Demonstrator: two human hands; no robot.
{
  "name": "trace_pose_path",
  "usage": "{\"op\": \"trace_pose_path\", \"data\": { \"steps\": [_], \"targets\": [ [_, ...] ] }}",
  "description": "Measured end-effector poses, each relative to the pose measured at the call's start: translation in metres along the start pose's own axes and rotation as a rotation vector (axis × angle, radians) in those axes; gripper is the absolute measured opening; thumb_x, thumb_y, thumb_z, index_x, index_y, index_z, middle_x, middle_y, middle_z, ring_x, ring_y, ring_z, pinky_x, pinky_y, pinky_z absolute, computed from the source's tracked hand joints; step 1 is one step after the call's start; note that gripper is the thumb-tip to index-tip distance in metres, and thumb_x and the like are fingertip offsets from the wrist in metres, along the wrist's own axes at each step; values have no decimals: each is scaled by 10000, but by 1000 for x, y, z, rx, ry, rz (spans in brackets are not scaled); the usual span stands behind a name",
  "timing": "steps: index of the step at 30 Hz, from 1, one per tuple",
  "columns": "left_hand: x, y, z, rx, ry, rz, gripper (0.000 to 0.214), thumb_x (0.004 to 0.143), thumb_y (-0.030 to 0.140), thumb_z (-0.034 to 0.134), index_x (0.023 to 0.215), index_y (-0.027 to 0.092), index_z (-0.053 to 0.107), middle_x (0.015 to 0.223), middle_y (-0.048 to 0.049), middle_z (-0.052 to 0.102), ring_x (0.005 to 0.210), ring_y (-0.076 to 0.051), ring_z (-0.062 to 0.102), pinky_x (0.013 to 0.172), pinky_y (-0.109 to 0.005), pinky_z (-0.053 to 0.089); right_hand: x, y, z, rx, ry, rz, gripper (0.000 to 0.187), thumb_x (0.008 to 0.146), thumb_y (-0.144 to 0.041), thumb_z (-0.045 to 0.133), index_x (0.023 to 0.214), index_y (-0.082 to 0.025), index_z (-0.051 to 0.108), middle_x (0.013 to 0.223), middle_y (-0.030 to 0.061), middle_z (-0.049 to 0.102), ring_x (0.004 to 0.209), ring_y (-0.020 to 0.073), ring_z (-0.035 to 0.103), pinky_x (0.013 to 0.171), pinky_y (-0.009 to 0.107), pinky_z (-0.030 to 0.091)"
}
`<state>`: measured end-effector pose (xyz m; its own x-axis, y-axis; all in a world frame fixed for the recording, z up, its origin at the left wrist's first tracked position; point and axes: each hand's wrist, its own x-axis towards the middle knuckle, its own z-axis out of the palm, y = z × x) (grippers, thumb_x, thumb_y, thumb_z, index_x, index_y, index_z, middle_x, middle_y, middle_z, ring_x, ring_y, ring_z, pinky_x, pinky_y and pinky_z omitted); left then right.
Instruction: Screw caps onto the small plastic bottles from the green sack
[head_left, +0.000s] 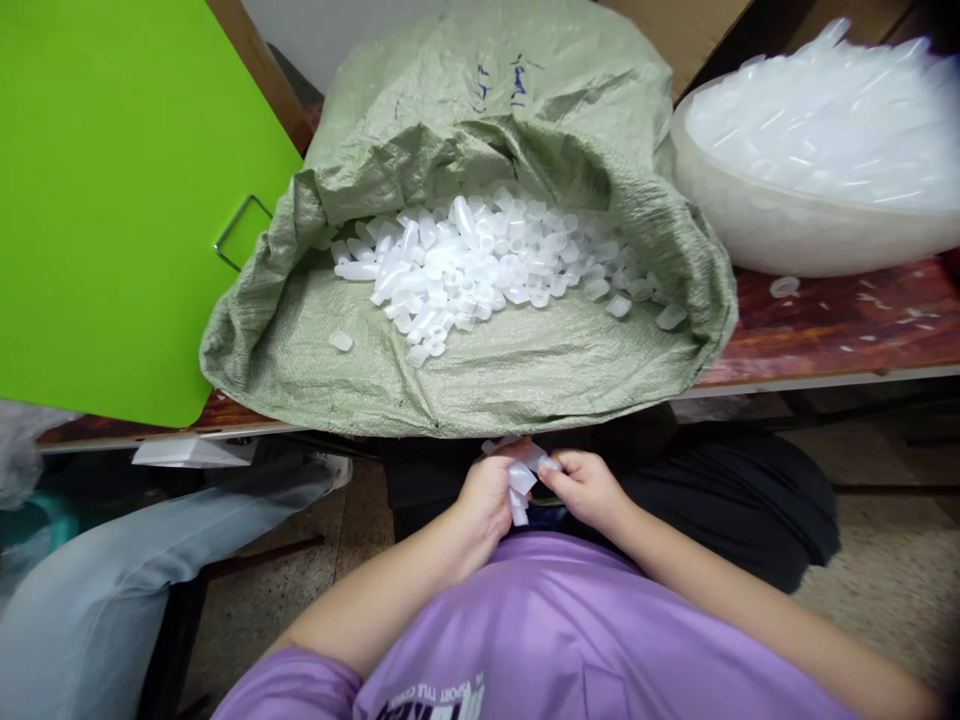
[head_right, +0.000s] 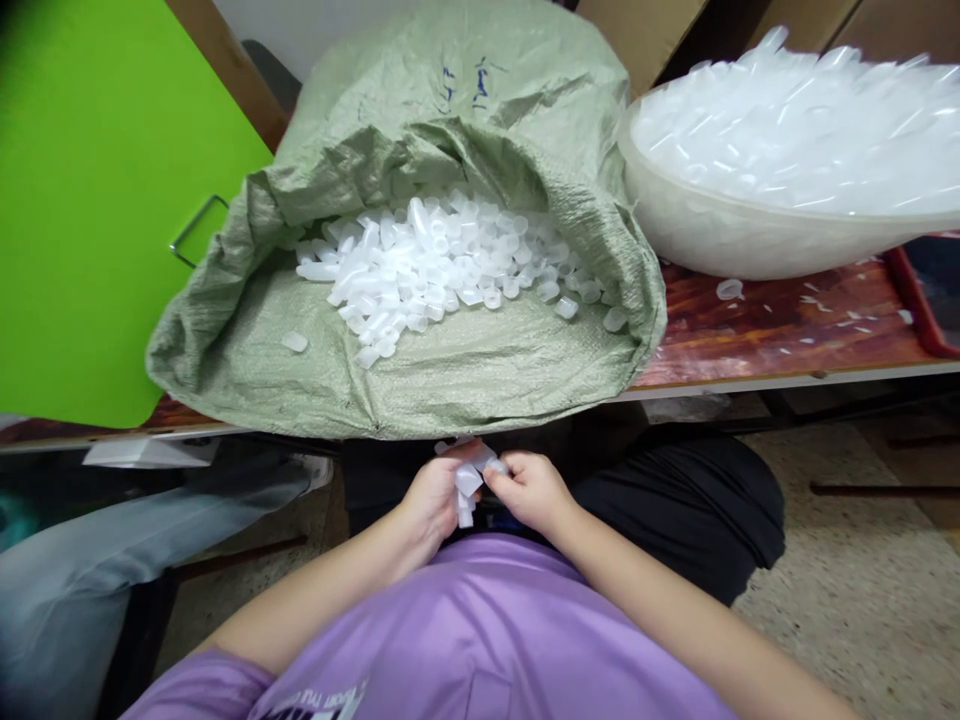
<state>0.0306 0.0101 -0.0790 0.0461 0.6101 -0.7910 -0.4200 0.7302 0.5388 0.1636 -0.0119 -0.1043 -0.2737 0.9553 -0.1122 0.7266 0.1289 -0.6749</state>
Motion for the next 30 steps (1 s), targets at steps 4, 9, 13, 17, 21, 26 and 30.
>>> {"op": "trace_pose_path", "data": {
  "steps": [4,9,13,17,21,26,30],
  "targets": [
    [14,-2,-2,28,12,43,272,549,347,702,655,142,559,480,22,543,364,-88,450,329,-203,277,3,2,-9,9,-54,100,394,859,-472,393,735,-169,610,663,30,629,578,145,566,507,230,385],
    [18,8,3,62,-40,104,293,469,273,752,667,146,576,496,31,549,413,-93,487,393,-201,330,-8,-14,-76,-88,-219,190,339,848,-452,443,917,-190,647,840,81,685,724,215,626,626,303,440],
    [7,16,3,145,-136,141,258,454,191,743,662,134,602,551,10,576,477,-95,510,450,-201,363,1,-38,-133,-7,-25,-76,225,869,-373,452,888,-224,619,827,24,662,740,162,613,663,258,462],
    [-13,21,-1,666,-401,172,129,535,154,646,644,151,577,560,20,536,490,-86,473,454,-191,340,45,-40,-160,-496,473,73,247,857,-302,462,1022,-152,570,984,136,607,839,251,609,729,374,459],
    [-35,31,-5,1118,-494,320,191,557,143,578,736,193,534,621,36,520,531,-97,458,457,-189,317,80,-28,-162,-707,377,171,303,856,-297,460,998,-50,564,963,238,587,845,355,607,670,447,456],
    [-51,47,-5,1319,-477,467,247,587,194,585,825,207,521,755,12,556,640,-124,487,528,-203,351,62,-33,-156,-462,308,-24,299,835,-350,528,1040,-133,543,933,118,626,840,253,612,700,359,476],
    [-53,56,-1,1367,-579,508,251,593,196,587,840,194,543,812,-20,581,674,-149,515,564,-223,382,23,-49,-148,2,-231,-394,221,818,-358,576,988,-225,618,844,20,638,747,150,609,658,253,477]
  ]
}}
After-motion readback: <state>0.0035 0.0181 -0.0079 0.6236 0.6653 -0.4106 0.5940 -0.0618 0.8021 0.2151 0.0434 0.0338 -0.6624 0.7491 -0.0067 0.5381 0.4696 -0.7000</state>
